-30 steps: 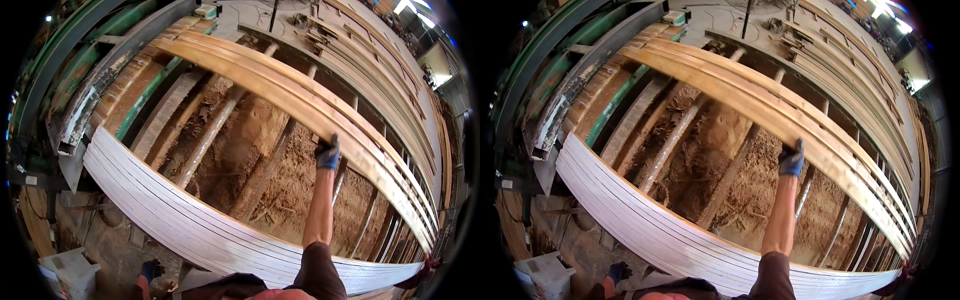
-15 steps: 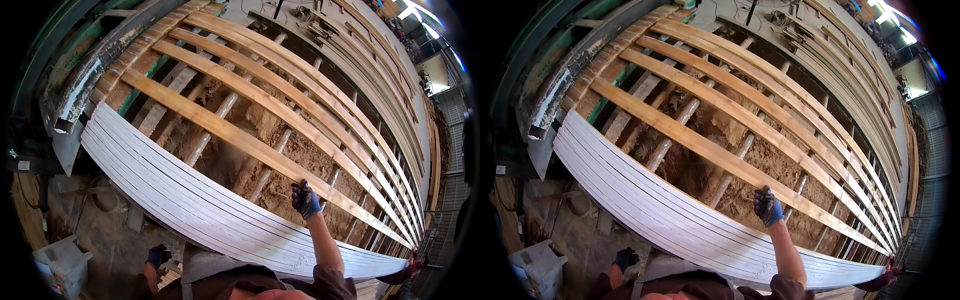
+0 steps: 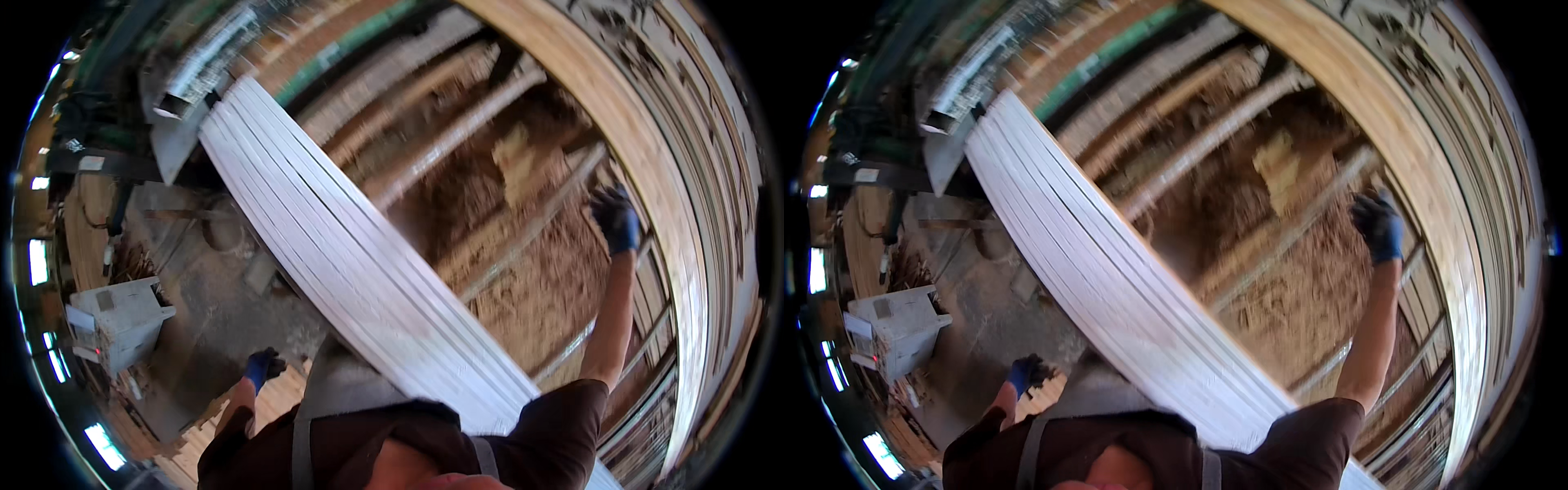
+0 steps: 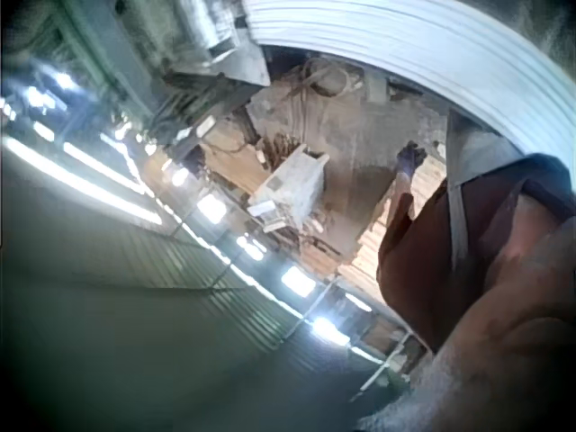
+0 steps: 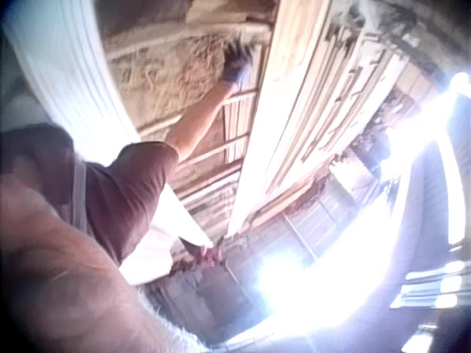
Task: The person uses a wooden stick to apply a white substance to a large wooden board, then uses a metal bar to spread it evenly. Later, the person uses a paint roller to apply a white finish to a stack of wooden planks.
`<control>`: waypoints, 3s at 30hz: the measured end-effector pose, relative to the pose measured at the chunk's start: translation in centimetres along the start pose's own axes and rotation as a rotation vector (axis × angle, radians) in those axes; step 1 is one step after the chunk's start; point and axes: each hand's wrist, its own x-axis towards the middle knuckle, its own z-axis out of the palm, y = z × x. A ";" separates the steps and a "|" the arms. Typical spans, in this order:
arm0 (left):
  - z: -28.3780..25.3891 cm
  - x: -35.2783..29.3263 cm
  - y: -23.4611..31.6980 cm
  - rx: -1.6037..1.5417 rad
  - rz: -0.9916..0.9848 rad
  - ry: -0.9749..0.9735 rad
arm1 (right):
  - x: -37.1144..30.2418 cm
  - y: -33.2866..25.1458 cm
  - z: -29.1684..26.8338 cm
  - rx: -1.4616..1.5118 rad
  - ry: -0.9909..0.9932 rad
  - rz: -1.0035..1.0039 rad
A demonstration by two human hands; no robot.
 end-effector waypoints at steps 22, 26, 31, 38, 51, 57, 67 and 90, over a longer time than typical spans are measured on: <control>4.5 8.4 -0.6 0.083 -0.068 -0.268 | -10.7 -10.7 0.2 -1.701 0.190 0.458; 5.8 9.0 3.0 -0.133 -0.149 -0.228 | -15.9 -12.0 -3.0 -0.590 -0.034 -0.532; 7.4 10.8 4.9 0.124 -0.108 -0.321 | -27.1 -3.9 8.9 -0.434 -0.304 0.486; 7.9 11.0 6.0 0.233 -0.076 -0.328 | -19.3 13.1 3.7 0.826 0.261 0.132; 4.6 9.1 5.4 0.145 -0.065 -0.264 | -19.7 8.8 9.2 1.006 0.538 0.025; 5.1 11.5 2.8 0.569 0.405 -0.591 | -31.0 1.3 7.3 0.256 -0.180 0.433; 7.1 11.1 7.8 0.435 0.225 -0.499 | -4.7 5.5 -4.6 1.213 0.402 -0.520; 6.9 6.4 7.0 0.025 -0.083 -0.343 | -30.2 4.4 12.2 -1.485 0.055 -0.258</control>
